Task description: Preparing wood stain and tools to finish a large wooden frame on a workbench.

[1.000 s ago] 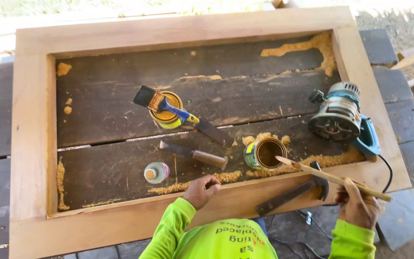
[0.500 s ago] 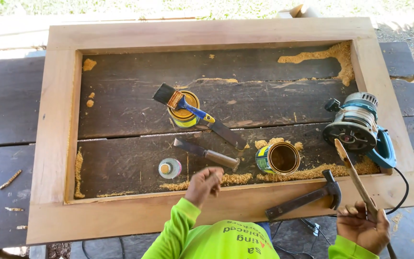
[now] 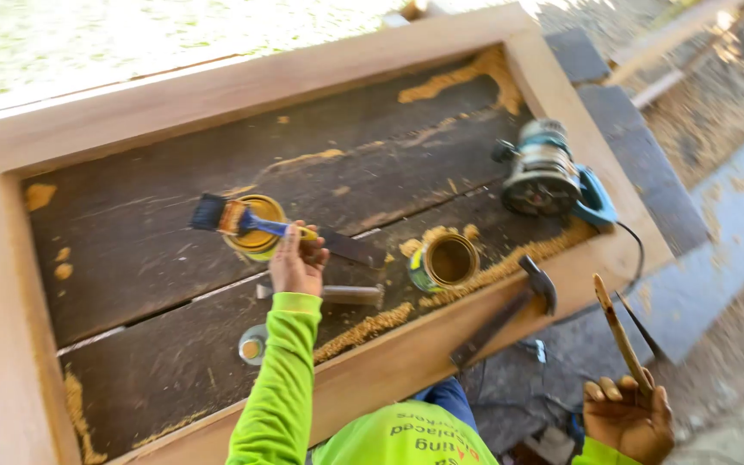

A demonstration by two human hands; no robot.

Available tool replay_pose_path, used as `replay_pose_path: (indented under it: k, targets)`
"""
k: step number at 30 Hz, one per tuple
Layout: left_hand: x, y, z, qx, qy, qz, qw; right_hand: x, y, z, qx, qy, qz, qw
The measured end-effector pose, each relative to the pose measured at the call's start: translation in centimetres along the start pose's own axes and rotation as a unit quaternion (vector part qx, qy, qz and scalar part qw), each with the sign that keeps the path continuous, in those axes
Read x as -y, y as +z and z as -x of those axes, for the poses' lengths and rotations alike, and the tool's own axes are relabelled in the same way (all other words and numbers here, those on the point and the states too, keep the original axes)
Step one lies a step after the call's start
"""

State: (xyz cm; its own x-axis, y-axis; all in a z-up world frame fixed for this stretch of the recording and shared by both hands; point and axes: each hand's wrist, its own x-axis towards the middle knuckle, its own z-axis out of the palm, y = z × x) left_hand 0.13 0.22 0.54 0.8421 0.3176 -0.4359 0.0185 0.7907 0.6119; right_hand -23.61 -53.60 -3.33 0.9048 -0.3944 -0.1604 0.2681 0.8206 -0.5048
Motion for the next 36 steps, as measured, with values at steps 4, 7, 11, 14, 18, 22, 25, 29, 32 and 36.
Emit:
replay_pose_path:
  k: [4, 7, 11, 14, 18, 22, 25, 29, 32, 36]
  targets:
    - [0.3, -1.3, 0.5, 0.02, 0.039, -0.033, 0.998, 1.2, 2.4, 3.7, -0.053, -0.043, -0.009, 0.998]
    - [0.2, -0.5, 4.3, 0.082, 0.053, -0.083, 0.992, 2.6, 2.2, 4.9, -0.027, -0.075, -0.021, 0.997]
    - [1.2, 0.0, 11.4, 0.121, 0.051, -0.222, 0.966, 4.5, -0.6, 6.5, -0.029, -0.124, -0.022, 0.992]
    - [4.1, -0.1, 15.5, 0.159, 0.021, -0.297, 0.941, 6.3, -1.5, 8.9, -0.063, -0.177, 0.005, 0.982]
    - [7.4, -1.1, 19.5, 0.194, -0.054, -0.346, 0.916, 7.7, 1.9, 12.2, -0.105, -0.189, 0.042, 0.975]
    - [11.3, -0.8, 22.6, 0.233, -0.115, -0.373, 0.891, 8.4, 0.2, 16.0, -0.128, -0.185, 0.003, 0.974]
    - [13.6, 0.0, 25.4, 0.285, -0.161, -0.395, 0.858, 7.9, -7.3, 20.4, -0.217, -0.148, 0.066, 0.963]
    - [16.8, 0.9, 29.1, 0.349, -0.217, -0.428, 0.805, 6.1, -12.2, 25.6, -0.373, -0.067, 0.252, 0.89]
    - [18.8, 1.0, 30.9, 0.379, -0.25, -0.446, 0.771, 4.6, -16.5, 28.5, -0.434, -0.045, 0.27, 0.858]
    - [21.4, 0.2, 30.8, 0.411, -0.318, -0.485, 0.703, 4.1, -18.0, 31.8, -0.52, -0.005, 0.302, 0.799]
